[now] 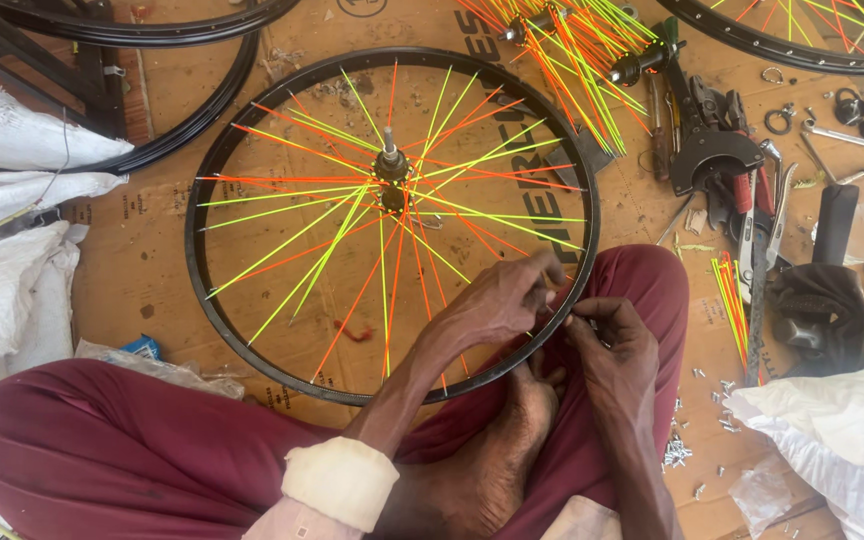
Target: The person inserts colorful spokes into a bicycle rim and hub, then secures them by hand-tightening nipples. The process is repeated for multiple spokes around the wheel.
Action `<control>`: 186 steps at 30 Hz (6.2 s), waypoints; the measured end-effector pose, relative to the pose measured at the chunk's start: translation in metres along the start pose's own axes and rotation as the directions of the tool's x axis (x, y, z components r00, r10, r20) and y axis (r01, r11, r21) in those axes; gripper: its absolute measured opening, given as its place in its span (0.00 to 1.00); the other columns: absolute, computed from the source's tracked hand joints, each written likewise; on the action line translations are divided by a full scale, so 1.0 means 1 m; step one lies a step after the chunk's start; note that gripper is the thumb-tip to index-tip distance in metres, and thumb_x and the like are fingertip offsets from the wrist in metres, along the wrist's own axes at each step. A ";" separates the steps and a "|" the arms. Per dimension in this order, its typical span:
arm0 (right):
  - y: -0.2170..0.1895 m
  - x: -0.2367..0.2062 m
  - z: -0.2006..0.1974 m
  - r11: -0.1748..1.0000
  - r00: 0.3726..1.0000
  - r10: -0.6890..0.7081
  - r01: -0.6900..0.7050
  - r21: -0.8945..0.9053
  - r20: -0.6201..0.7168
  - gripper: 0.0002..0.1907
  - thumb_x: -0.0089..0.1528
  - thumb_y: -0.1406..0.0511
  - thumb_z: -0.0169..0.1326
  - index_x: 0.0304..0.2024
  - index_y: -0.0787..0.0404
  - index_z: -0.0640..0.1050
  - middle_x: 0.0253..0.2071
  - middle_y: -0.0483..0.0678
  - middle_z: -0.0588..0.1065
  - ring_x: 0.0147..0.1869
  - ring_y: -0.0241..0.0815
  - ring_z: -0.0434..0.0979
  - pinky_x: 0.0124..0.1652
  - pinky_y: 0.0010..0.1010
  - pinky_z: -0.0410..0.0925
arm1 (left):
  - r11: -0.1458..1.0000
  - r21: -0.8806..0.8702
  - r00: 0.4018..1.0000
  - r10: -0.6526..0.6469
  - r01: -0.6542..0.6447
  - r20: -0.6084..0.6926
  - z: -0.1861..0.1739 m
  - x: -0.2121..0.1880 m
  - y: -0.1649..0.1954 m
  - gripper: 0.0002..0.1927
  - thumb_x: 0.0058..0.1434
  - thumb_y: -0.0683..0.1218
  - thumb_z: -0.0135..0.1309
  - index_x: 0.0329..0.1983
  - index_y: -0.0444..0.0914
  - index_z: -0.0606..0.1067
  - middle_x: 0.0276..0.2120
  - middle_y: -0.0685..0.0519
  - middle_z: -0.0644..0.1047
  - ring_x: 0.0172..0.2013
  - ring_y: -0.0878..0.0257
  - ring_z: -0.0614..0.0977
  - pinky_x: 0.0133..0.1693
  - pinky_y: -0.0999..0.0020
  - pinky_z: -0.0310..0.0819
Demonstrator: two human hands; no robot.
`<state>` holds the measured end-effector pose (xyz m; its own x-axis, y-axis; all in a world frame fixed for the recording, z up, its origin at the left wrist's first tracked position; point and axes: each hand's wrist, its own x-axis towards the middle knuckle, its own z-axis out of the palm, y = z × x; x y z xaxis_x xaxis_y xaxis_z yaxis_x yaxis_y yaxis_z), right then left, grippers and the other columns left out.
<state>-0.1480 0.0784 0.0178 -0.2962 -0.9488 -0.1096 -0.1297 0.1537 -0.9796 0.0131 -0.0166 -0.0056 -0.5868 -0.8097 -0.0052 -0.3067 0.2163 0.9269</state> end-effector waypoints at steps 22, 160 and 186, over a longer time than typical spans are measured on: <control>-0.006 0.000 0.004 0.965 0.997 -0.043 0.024 -0.260 -0.064 0.08 0.61 0.72 0.60 0.43 0.67 0.78 0.39 0.48 0.80 0.41 0.35 0.82 0.41 0.25 0.75 | 0.998 -0.037 0.994 -0.046 0.042 -0.100 0.013 0.003 -0.001 0.18 0.57 0.35 0.54 0.47 0.36 0.62 0.29 0.45 0.74 0.31 0.48 0.80 0.34 0.51 0.72; -0.084 0.120 0.077 0.897 0.900 -0.178 0.314 -0.310 0.398 0.15 0.69 0.64 0.51 0.57 0.60 0.77 0.24 0.44 0.71 0.27 0.34 0.73 0.27 0.28 0.66 | 0.309 -0.900 0.779 -0.460 -0.308 -0.425 -0.077 -0.044 -0.026 0.16 0.66 0.39 0.50 0.57 0.35 0.68 0.42 0.46 0.80 0.18 0.72 0.70 0.15 0.80 0.58; -0.073 0.114 0.095 0.876 0.773 -0.110 0.373 -0.307 0.625 0.14 0.68 0.60 0.54 0.47 0.64 0.79 0.32 0.47 0.77 0.34 0.40 0.75 0.33 0.33 0.69 | 0.471 -0.880 0.863 -0.420 -0.057 -0.280 -0.062 -0.056 -0.004 0.18 0.66 0.53 0.53 0.49 0.35 0.76 0.39 0.50 0.79 0.41 0.57 0.81 0.47 0.53 0.75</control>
<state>-0.0828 -0.0671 0.0607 0.3768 -0.9226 -0.0822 -0.5141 -0.1345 -0.8471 0.0937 -0.0064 0.0142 -0.1676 -0.9428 -0.2882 0.5490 -0.3321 0.7670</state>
